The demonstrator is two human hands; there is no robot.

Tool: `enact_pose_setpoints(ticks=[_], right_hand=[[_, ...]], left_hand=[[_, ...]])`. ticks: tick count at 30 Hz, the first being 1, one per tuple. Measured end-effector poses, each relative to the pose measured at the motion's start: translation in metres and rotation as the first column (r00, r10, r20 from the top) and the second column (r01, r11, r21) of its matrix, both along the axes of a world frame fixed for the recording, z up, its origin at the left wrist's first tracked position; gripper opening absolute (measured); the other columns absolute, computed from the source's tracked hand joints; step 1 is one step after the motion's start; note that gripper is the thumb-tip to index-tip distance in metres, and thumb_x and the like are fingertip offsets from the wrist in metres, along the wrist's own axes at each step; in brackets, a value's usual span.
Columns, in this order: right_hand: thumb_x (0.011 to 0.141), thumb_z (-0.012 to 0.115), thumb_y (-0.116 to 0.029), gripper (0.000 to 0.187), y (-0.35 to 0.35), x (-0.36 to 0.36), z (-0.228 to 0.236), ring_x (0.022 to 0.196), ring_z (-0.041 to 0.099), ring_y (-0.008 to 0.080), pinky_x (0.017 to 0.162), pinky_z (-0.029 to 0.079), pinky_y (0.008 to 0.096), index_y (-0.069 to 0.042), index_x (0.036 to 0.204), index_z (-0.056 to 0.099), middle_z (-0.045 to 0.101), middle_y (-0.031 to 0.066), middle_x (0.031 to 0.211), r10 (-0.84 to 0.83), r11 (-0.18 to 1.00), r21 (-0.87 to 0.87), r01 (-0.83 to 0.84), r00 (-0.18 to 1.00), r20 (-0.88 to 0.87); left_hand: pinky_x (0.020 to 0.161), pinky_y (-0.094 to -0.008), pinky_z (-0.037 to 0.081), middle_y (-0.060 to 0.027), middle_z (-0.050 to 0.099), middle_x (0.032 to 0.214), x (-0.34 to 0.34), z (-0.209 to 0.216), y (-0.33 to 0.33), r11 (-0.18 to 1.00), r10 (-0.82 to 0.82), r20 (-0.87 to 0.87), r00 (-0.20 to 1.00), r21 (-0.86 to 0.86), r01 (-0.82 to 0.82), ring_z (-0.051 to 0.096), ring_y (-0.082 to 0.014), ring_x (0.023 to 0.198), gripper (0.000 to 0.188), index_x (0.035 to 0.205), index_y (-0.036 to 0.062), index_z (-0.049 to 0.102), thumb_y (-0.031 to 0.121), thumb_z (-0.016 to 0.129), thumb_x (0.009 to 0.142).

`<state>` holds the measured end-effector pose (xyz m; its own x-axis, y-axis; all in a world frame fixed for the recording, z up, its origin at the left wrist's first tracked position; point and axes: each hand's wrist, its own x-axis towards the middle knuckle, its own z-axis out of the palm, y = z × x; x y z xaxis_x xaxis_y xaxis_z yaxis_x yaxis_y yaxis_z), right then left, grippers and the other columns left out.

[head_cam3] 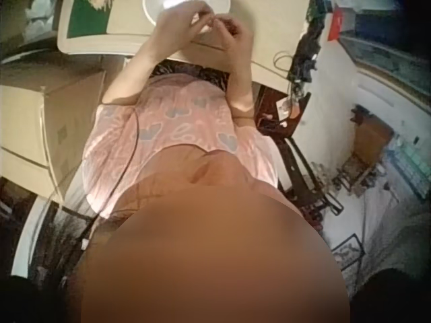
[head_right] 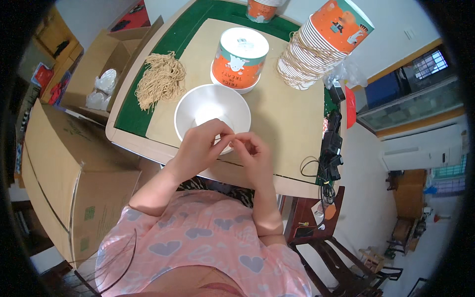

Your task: The recorder is applying rubber bands to paper bowls for packaging.

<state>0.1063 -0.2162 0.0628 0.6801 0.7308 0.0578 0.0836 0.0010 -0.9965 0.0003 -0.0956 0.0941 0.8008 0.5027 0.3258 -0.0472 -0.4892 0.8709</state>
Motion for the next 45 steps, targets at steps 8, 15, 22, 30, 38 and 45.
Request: enact_pose_setpoints(ticks=[8, 15, 22, 30, 38, 45], right_hand=[[0.082, 0.065, -0.002, 0.008, -0.010, 0.019, -0.002, 0.058, 0.039, 0.0002, 0.051, 0.030, 0.0171, -0.004, 0.090, 0.063, 0.055, -0.0051, 0.076, 0.007, 1.000, 0.026, -0.010, 0.991, 0.132], [0.079, 0.066, 0.001, 0.010, -0.010, 0.014, 0.006, 0.057, 0.041, 0.0024, 0.051, 0.032, 0.0179, -0.004, 0.085, 0.061, 0.053, -0.0025, 0.077, 0.099, 0.995, -0.028, -0.095, 0.970, 0.223], [0.078, 0.066, -0.001, 0.008, -0.016, 0.015, -0.002, 0.058, 0.043, 0.0044, 0.052, 0.035, 0.0199, -0.005, 0.083, 0.061, 0.054, -0.0012, 0.073, 0.087, 0.991, -0.124, -0.048, 0.939, 0.332], [0.078, 0.067, -0.002, 0.008, -0.025, 0.025, 0.001, 0.061, 0.049, 0.0059, 0.055, 0.040, 0.0211, -0.004, 0.085, 0.063, 0.058, -0.0002, 0.074, 0.038, 0.984, -0.175, 0.024, 0.939, 0.343], [0.080, 0.063, 0.000, 0.008, -0.026, 0.115, 0.016, 0.061, 0.048, 0.0033, 0.055, 0.041, 0.0206, -0.004, 0.087, 0.063, 0.056, -0.0029, 0.066, 0.163, 0.939, -0.343, 0.005, 0.873, 0.460], [0.083, 0.062, -0.004, 0.010, 0.021, 0.122, 0.008, 0.062, 0.049, 0.0076, 0.055, 0.041, 0.0220, -0.003, 0.094, 0.062, 0.059, 0.0014, 0.076, -0.066, 0.988, -0.084, 0.129, 0.851, 0.521]], left_hand=[[0.060, -0.0348, 0.049, -0.0091, 0.064, 0.081, -0.008, 0.015, 0.005, 0.980, -0.074, -0.134, 0.988, 0.172, 0.097, 0.063, -0.0283, 0.070, 0.006, 0.087, 0.0037, 0.064, 0.008, 0.063, 0.083], [0.058, -0.0358, 0.048, -0.0091, 0.062, 0.081, -0.002, 0.017, 0.000, 0.970, -0.045, -0.060, 0.997, 0.236, 0.058, 0.062, -0.0286, 0.069, 0.005, 0.085, 0.0030, 0.063, 0.004, 0.064, 0.081], [0.056, -0.0346, 0.047, -0.0094, 0.061, 0.081, -0.002, 0.023, 0.001, 0.976, 0.004, 0.050, 0.999, 0.217, -0.015, 0.061, -0.0288, 0.067, 0.005, 0.085, 0.0027, 0.062, 0.004, 0.065, 0.080], [0.064, -0.0384, 0.050, -0.0092, 0.063, 0.085, -0.016, 0.030, 0.033, 0.886, 0.042, -0.188, 0.981, 0.461, 0.050, 0.063, -0.0298, 0.075, 0.006, 0.084, 0.0054, 0.064, 0.007, 0.066, 0.079], [0.063, -0.0383, 0.053, -0.0100, 0.060, 0.091, -0.014, -0.006, 0.079, 0.655, 0.063, -0.347, 0.936, 0.722, 0.224, 0.065, -0.0285, 0.074, 0.022, 0.098, 0.0101, 0.065, 0.008, 0.055, 0.078], [0.058, -0.0362, 0.050, -0.0059, 0.055, 0.077, -0.011, -0.011, 0.009, 0.720, -0.118, -0.347, 0.931, 0.616, 0.321, 0.062, -0.0240, 0.070, 0.006, 0.077, 0.0075, 0.057, 0.013, 0.060, 0.078]])
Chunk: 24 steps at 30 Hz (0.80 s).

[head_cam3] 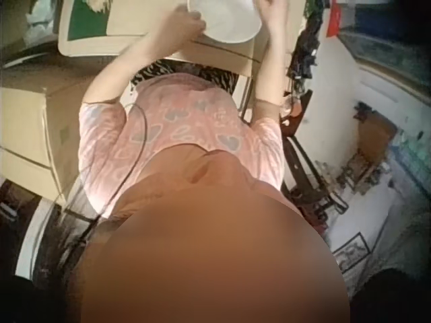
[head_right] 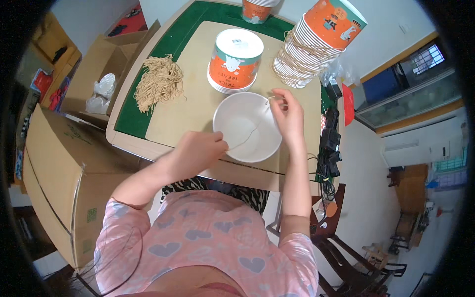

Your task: The recorder is applying rubber bands to paper bowls for packaging.

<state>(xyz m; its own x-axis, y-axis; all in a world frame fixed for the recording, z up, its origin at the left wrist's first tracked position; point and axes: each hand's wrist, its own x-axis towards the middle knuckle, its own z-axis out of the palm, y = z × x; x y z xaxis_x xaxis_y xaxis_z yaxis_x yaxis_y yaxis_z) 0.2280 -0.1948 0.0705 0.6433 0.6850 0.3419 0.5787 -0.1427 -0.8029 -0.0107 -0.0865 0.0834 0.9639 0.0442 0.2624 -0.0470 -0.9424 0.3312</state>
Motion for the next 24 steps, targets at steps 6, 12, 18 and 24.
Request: enact_pose_setpoints(ticks=[6, 12, 18, 24], right_hand=[[0.077, 0.067, -0.001, 0.024, -0.043, -0.072, 0.025, 0.074, 0.053, 0.0130, 0.066, 0.044, 0.0247, -0.003, 0.101, 0.063, 0.064, 0.0068, 0.101, 0.025, 0.999, 0.034, -0.027, 0.997, 0.079], [0.077, 0.067, -0.007, 0.021, -0.048, -0.082, 0.041, 0.083, 0.056, 0.0223, 0.083, 0.041, 0.0353, -0.006, 0.098, 0.064, 0.063, 0.0063, 0.096, 0.274, 0.961, -0.114, -0.251, 0.907, 0.320], [0.079, 0.064, -0.006, 0.013, -0.050, -0.061, 0.038, 0.093, 0.057, 0.0259, 0.095, 0.036, 0.0406, -0.006, 0.092, 0.063, 0.061, 0.0062, 0.097, 0.305, 0.949, -0.179, -0.259, 0.899, 0.315], [0.080, 0.060, 0.000, 0.012, -0.043, -0.055, 0.043, 0.102, 0.054, 0.0299, 0.094, 0.039, 0.0397, -0.003, 0.092, 0.061, 0.059, 0.0113, 0.109, 0.320, 0.947, -0.091, -0.307, 0.911, 0.259]], left_hand=[[0.056, -0.0341, 0.049, -0.0052, 0.057, 0.077, 0.013, 0.021, -0.005, 0.986, 0.081, 0.079, 0.994, -0.155, -0.068, 0.061, -0.0236, 0.070, 0.009, 0.081, 0.0077, 0.061, 0.017, 0.063, 0.083], [0.063, -0.0359, 0.049, -0.0098, 0.060, 0.076, 0.024, 0.036, 0.008, 0.891, 0.126, 0.171, 0.977, -0.453, -0.036, 0.062, -0.0287, 0.070, 0.011, 0.085, 0.0044, 0.064, 0.014, 0.066, 0.080], [0.067, -0.0370, 0.049, -0.0104, 0.060, 0.083, 0.017, 0.046, 0.025, 0.954, 0.123, 0.014, 0.992, -0.278, -0.115, 0.062, -0.0294, 0.079, 0.013, 0.086, 0.0050, 0.065, 0.008, 0.069, 0.073], [0.068, -0.0401, 0.048, -0.0111, 0.061, 0.088, 0.012, 0.048, 0.036, 0.961, 0.051, -0.045, 0.998, -0.270, -0.061, 0.061, -0.0315, 0.079, 0.022, 0.090, 0.0048, 0.066, 0.005, 0.071, 0.069]])
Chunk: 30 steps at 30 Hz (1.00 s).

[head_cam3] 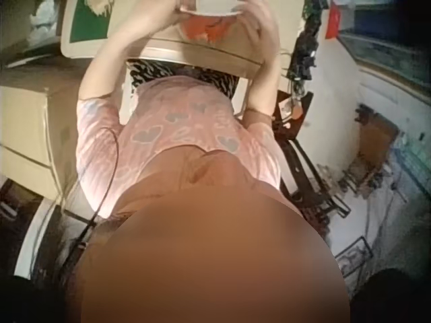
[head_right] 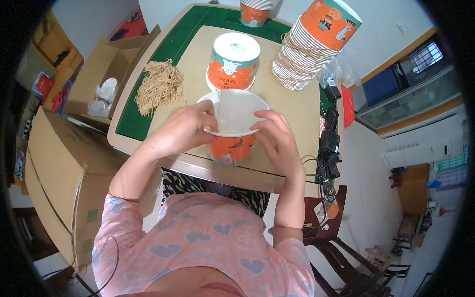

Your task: The recorder is applying rubber bands to paper bowls for packaging.

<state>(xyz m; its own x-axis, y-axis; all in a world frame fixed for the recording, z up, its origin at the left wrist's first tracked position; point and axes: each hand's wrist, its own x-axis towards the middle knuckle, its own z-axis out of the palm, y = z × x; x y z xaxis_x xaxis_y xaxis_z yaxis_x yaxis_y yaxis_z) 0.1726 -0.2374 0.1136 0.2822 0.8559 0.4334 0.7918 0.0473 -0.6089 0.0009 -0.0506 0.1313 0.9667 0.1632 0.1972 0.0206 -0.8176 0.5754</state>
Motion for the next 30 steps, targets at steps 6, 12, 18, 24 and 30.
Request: enact_pose_setpoints(ticks=[6, 12, 18, 24, 30], right_hand=[[0.082, 0.056, 0.004, 0.015, 0.004, 0.000, -0.001, 0.102, 0.054, 0.0298, 0.088, 0.043, 0.0364, -0.002, 0.096, 0.059, 0.059, 0.0129, 0.108, 0.041, 0.998, 0.039, -0.039, 0.998, -0.050], [0.085, 0.053, 0.003, 0.011, 0.001, 0.008, -0.009, 0.097, 0.055, 0.0264, 0.085, 0.043, 0.0330, -0.001, 0.094, 0.058, 0.060, 0.0114, 0.101, 0.044, 0.997, 0.066, -0.035, 0.990, -0.136], [0.087, 0.051, 0.003, 0.010, 0.001, 0.013, -0.014, 0.092, 0.055, 0.0236, 0.083, 0.043, 0.0309, -0.001, 0.094, 0.057, 0.058, 0.0097, 0.093, 0.041, 0.999, 0.043, -0.030, 0.965, -0.260], [0.087, 0.051, 0.004, 0.013, 0.009, 0.001, -0.007, 0.097, 0.056, 0.0243, 0.085, 0.044, 0.0322, 0.000, 0.097, 0.059, 0.059, 0.0114, 0.100, 0.084, 0.996, 0.058, -0.072, 0.966, -0.243], [0.087, 0.053, 0.003, 0.017, 0.014, -0.005, -0.018, 0.106, 0.056, 0.0267, 0.088, 0.044, 0.0330, -0.002, 0.100, 0.062, 0.058, 0.0147, 0.112, -0.019, 0.988, 0.150, 0.046, 0.984, -0.175]], left_hand=[[0.060, -0.0301, 0.043, -0.0071, 0.062, 0.080, 0.007, 0.001, 0.005, 0.911, -0.218, -0.042, 0.975, -0.366, 0.188, 0.056, -0.0174, 0.068, 0.020, 0.089, 0.0016, 0.065, 0.005, 0.072, 0.070], [0.056, -0.0235, 0.036, 0.0001, 0.056, 0.070, 0.007, -0.009, 0.023, 0.767, -0.266, -0.078, 0.961, -0.621, 0.162, 0.045, -0.0063, 0.063, 0.023, 0.093, -0.0003, 0.065, 0.005, 0.071, 0.072], [0.052, -0.0235, 0.032, 0.0027, 0.051, 0.063, 0.008, -0.007, 0.023, 0.757, -0.280, -0.071, 0.957, -0.630, 0.175, 0.041, -0.0051, 0.059, 0.021, 0.091, 0.0012, 0.066, 0.008, 0.072, 0.073], [0.051, -0.0244, 0.031, 0.0042, 0.042, 0.058, 0.015, 0.002, 0.006, 0.721, -0.239, -0.142, 0.961, -0.688, 0.078, 0.038, -0.0057, 0.055, 0.022, 0.091, 0.0010, 0.066, 0.008, 0.072, 0.071], [0.052, -0.0238, 0.030, 0.0056, 0.039, 0.058, 0.017, 0.001, 0.005, 0.793, -0.166, -0.181, 0.969, -0.609, 0.022, 0.036, -0.0057, 0.055, 0.024, 0.093, 0.0004, 0.066, 0.006, 0.070, 0.070]])
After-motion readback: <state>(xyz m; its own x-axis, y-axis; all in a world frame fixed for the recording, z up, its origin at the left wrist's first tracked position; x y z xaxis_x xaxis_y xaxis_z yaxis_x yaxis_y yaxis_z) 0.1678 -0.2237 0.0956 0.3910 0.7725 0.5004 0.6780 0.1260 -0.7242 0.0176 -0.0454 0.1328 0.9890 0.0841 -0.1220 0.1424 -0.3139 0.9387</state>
